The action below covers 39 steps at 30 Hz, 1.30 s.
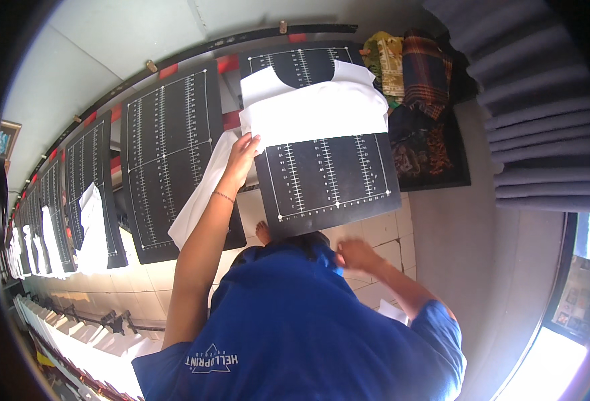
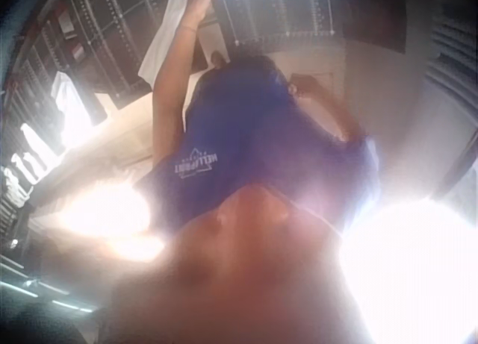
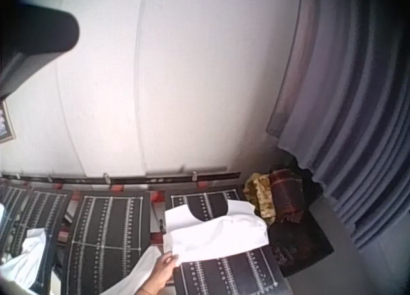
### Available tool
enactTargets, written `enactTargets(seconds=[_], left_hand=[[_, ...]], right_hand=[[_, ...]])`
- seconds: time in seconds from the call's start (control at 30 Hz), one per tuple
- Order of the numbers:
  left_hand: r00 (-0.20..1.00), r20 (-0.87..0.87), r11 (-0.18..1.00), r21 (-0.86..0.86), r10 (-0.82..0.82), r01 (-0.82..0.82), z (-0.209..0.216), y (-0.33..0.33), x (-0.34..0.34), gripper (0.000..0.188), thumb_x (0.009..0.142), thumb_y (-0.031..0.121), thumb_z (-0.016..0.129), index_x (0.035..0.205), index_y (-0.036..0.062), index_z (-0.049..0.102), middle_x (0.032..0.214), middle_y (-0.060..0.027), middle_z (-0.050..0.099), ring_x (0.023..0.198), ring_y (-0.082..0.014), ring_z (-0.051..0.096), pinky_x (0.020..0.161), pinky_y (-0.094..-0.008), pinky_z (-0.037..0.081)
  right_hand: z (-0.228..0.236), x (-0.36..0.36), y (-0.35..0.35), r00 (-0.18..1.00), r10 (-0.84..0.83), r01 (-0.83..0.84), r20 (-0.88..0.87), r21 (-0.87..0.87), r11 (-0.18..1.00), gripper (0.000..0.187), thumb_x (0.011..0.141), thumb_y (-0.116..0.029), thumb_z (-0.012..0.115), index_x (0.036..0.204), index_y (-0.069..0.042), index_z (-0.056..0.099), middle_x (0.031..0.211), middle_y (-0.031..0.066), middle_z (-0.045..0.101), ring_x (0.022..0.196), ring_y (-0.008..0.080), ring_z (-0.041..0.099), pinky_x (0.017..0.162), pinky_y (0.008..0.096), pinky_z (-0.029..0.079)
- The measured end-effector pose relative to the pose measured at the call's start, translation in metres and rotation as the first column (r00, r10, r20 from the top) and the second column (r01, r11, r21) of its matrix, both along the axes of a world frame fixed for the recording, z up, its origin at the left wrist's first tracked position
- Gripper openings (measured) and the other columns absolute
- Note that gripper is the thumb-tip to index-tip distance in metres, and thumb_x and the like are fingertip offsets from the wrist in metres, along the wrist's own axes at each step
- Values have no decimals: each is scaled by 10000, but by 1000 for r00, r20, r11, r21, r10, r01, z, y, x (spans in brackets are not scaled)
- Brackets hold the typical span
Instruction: The person repeatedly picks up white t-shirts, unfolds them, and lays them flat on a black gridded workbench. They smooth the fabric with their hands to remove wrinkles and align the shirts before folding them in half. The folded shirts are then placed in a stack on the side of the workbench.
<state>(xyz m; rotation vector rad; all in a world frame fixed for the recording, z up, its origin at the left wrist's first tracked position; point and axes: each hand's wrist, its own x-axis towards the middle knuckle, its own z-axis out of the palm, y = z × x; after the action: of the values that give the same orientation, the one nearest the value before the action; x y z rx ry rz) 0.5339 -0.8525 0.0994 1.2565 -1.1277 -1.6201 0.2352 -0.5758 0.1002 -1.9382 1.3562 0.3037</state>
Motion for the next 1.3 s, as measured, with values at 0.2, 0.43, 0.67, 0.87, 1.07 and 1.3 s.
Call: enactTargets(seconds=[0.2,0.43,0.67,0.87,1.07,1.3], left_hand=[[992,86,995,-42,-87,91,-9,-3,-3,309,992,224,609,1207,4,637,1091,-41,683,989,-110,594,874,-273,461],[956,293,995,-98,-3,33,1,-10,6,296,998,226,604,1160,-19,644,925,-11,656,826,-78,529,738,-269,436],[985,151,990,-131,78,-58,15,-5,-6,295,1016,226,559,1167,-17,625,938,-18,638,832,-82,556,761,-268,464],[856,152,788,494,-494,367,68,161,53,268,1000,221,565,1174,20,590,977,-46,650,845,-103,625,746,-273,533],[971,31,885,419,-237,203,-12,236,38,583,1026,344,543,1434,-46,397,1363,-197,536,1271,-260,517,1042,-365,434],[990,-54,790,598,-128,135,-17,231,15,491,1012,266,575,1354,-79,500,1271,-149,615,1170,-210,573,1012,-331,445]], right_hand=[[1,-65,15,967,172,6,-186,695,719,169,835,-157,590,859,-70,733,803,106,717,781,282,706,753,403,545],[5,-127,-259,678,-684,693,269,-544,473,248,888,-236,663,973,-5,688,894,151,718,858,318,701,776,430,524],[-49,-208,-308,-22,-575,982,818,126,141,156,918,-210,610,930,-60,651,830,0,612,722,103,548,668,271,464],[14,-280,-35,393,-888,890,238,144,432,286,977,-365,612,1082,-100,633,983,12,638,885,118,597,778,322,490],[-59,-232,-29,107,-906,956,409,208,207,664,959,-622,511,1388,-115,518,1211,51,627,1083,193,597,897,359,480],[-106,-208,-56,-261,-923,391,283,905,167,767,956,-659,477,1441,-66,462,1361,73,583,1196,198,567,935,411,486]])
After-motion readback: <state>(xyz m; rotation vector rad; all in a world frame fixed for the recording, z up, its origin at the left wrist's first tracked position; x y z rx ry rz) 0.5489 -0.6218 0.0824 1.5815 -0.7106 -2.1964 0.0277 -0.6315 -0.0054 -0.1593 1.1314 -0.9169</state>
